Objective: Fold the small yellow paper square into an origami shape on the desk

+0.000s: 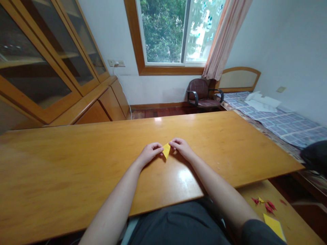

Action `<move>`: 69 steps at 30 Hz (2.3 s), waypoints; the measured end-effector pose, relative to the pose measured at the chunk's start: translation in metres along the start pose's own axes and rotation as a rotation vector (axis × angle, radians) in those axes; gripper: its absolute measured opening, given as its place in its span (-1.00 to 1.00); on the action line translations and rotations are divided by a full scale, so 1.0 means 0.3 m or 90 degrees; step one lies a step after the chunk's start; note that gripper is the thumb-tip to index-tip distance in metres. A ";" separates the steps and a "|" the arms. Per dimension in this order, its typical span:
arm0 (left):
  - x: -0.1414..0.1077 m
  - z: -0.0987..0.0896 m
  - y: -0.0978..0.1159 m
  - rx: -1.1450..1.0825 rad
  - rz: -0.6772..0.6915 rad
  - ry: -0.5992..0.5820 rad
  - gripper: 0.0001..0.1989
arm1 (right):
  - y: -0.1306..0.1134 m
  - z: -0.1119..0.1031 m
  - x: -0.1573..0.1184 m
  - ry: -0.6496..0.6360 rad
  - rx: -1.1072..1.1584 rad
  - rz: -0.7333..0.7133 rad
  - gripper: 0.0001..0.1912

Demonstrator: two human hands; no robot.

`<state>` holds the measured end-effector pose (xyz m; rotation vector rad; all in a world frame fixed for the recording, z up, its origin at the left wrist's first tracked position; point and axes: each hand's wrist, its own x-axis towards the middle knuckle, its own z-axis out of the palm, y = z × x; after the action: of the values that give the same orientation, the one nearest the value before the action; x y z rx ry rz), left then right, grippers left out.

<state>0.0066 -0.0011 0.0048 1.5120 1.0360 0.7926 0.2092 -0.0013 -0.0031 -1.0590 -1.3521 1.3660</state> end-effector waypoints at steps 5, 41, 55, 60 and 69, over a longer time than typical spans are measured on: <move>0.004 0.000 -0.009 -0.027 -0.002 0.014 -0.72 | 0.010 0.011 -0.005 -0.126 -0.055 -0.007 -0.65; 0.018 0.002 -0.047 -0.070 -0.002 0.101 -0.73 | 0.001 0.034 -0.011 -0.039 -0.171 0.001 -0.62; 0.013 -0.003 -0.044 -0.063 0.000 0.082 -0.72 | 0.016 0.035 -0.008 -0.025 -0.204 -0.017 -0.59; 0.016 -0.006 -0.040 -0.069 -0.004 0.100 -0.73 | 0.006 0.034 -0.012 -0.025 -0.188 -0.023 -0.60; 0.010 0.000 -0.028 -0.067 0.000 0.101 -0.72 | 0.024 0.035 -0.007 -0.030 -0.240 -0.044 -0.59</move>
<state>0.0062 0.0021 -0.0037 1.3774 1.0929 0.9647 0.1991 -0.0056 -0.0102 -1.2176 -1.7092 1.1152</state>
